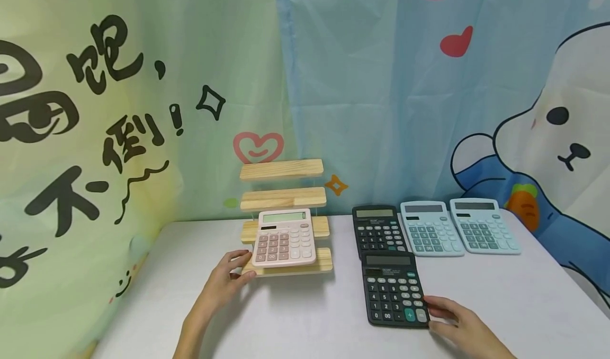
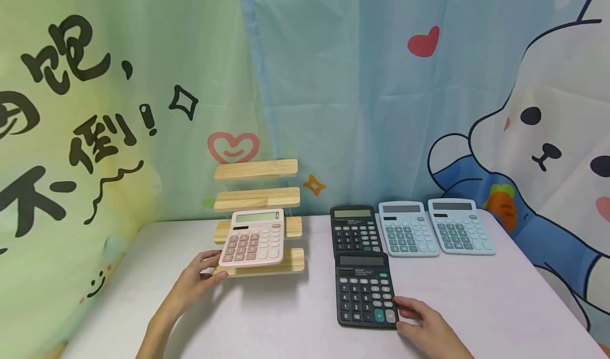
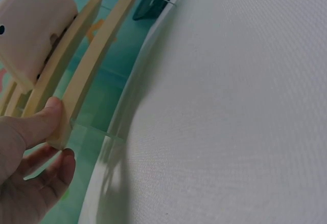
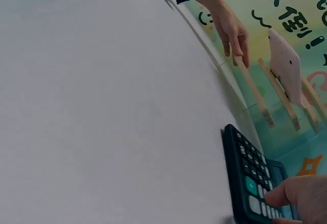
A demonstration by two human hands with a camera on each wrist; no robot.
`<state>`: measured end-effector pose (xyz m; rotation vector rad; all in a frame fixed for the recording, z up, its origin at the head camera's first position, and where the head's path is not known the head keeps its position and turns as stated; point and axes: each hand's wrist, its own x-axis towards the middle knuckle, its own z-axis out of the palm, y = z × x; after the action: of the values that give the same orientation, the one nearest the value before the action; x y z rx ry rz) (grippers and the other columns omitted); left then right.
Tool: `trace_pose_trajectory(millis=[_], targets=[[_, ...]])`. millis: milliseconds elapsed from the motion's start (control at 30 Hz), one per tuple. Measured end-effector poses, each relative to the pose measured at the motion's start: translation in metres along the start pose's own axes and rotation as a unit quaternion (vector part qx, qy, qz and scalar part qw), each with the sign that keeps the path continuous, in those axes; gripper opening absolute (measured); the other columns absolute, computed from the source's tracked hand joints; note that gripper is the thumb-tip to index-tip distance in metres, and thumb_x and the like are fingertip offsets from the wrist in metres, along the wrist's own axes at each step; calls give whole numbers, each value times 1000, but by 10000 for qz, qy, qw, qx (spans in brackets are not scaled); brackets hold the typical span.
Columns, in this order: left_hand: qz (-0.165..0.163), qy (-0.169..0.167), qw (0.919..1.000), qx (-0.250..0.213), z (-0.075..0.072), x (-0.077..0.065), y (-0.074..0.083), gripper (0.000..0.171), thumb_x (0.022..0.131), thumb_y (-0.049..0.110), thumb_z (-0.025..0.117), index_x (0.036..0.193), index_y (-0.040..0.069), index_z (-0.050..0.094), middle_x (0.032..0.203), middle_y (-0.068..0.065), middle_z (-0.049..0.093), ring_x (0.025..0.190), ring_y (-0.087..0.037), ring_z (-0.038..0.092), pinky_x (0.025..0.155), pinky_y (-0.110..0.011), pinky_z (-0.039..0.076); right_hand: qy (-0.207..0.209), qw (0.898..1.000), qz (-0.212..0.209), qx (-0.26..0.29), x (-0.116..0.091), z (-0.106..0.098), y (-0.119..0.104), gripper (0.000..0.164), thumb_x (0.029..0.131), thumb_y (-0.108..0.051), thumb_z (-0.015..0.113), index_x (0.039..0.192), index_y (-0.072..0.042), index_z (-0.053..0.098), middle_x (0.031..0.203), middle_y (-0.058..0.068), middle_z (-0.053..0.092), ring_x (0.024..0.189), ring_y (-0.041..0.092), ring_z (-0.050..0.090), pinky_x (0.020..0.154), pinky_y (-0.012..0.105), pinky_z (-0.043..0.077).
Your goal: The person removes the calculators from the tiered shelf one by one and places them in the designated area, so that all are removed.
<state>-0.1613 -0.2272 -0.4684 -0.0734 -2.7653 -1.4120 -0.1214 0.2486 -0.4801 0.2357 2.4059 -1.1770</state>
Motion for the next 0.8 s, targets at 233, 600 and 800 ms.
trace_pose_trajectory(millis=[233,600,800], targets=[[17,-47,10000,-33,-1,-1,1,52,85,18,73,132,1,58,142,-10,50,116,-24,57,83,-19,53,323,9984,-414,-208,-7,-26,-7,66,95,-33,59,145,2,37,143,27,46,120,36,54,94,48,53],[27,-29,10000,7,-1,-1,2,51,85,16,73,132,2,58,142,-11,50,114,-24,58,84,-20,54,420,9977,-526,-72,-18,-44,-18,74,96,-41,58,151,-3,29,147,26,42,128,42,45,94,54,50],[58,-26,10000,41,-1,-1,1,51,86,15,73,132,1,58,142,-11,50,116,-25,57,84,-20,54,391,9977,-557,62,-24,-38,-26,74,95,-40,59,151,-4,28,147,25,43,128,41,47,95,53,51]])
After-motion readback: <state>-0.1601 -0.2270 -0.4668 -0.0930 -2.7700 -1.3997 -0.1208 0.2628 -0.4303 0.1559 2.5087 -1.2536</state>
